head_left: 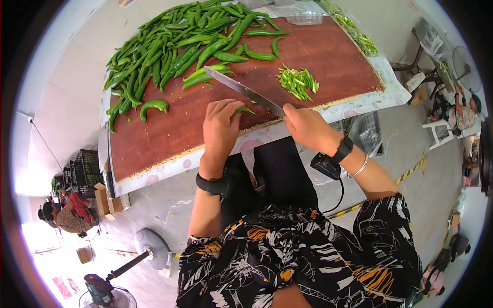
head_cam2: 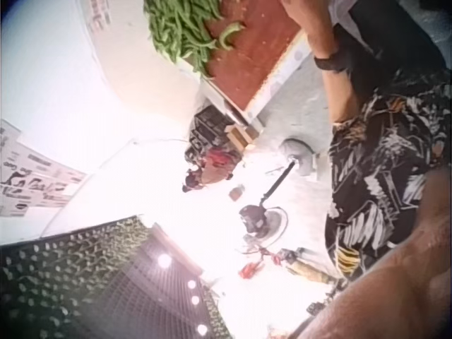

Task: The person is slicing green chili peppers on a large wooden cutting board using a knife and placing them into a plastic container.

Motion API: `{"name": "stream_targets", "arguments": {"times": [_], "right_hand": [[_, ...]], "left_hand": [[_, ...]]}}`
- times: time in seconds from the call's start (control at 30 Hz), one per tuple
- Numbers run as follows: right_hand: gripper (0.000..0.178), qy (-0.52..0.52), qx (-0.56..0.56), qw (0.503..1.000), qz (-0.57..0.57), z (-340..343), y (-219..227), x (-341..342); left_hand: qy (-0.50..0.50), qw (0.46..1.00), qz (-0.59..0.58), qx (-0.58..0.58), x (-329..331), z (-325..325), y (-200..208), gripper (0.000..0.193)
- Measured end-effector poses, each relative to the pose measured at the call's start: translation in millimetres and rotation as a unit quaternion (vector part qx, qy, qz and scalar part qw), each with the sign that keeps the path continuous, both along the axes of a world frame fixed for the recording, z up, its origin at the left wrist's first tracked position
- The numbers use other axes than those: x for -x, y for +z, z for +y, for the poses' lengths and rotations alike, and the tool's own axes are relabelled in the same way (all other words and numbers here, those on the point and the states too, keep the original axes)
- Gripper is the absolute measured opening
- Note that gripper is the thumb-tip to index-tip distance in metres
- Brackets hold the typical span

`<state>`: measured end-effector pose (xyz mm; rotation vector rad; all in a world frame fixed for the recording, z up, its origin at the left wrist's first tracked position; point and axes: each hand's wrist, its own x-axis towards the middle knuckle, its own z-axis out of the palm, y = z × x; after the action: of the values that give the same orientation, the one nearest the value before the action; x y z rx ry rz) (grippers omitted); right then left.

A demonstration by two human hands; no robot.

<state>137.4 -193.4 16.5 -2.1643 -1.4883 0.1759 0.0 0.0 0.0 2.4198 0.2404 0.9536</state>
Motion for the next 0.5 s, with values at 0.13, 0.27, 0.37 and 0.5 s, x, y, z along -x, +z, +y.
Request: {"name": "stream_targets", "arguments": {"times": [0.13, 0.27, 0.37, 0.5], "right_hand": [[0.013, -0.004, 0.032, 0.999, 0.023, 1, 8, 4], [0.013, 0.03, 0.032, 0.999, 0.007, 7, 6, 4], [0.009, 0.045, 0.028, 0.998, -0.033, 11, 8, 5], [0.008, 0.055, 0.034, 0.997, -0.047, 13, 9, 3]], "left_hand": [[0.065, 0.997, 0.024, -0.016, 12, 4, -4, 0.019], [0.063, 0.997, 0.025, -0.026, 11, 4, -5, 0.018], [0.067, 0.996, 0.034, -0.037, 7, 5, -7, 0.017], [0.075, 0.995, 0.046, -0.045, 5, 6, -10, 0.014]]}}
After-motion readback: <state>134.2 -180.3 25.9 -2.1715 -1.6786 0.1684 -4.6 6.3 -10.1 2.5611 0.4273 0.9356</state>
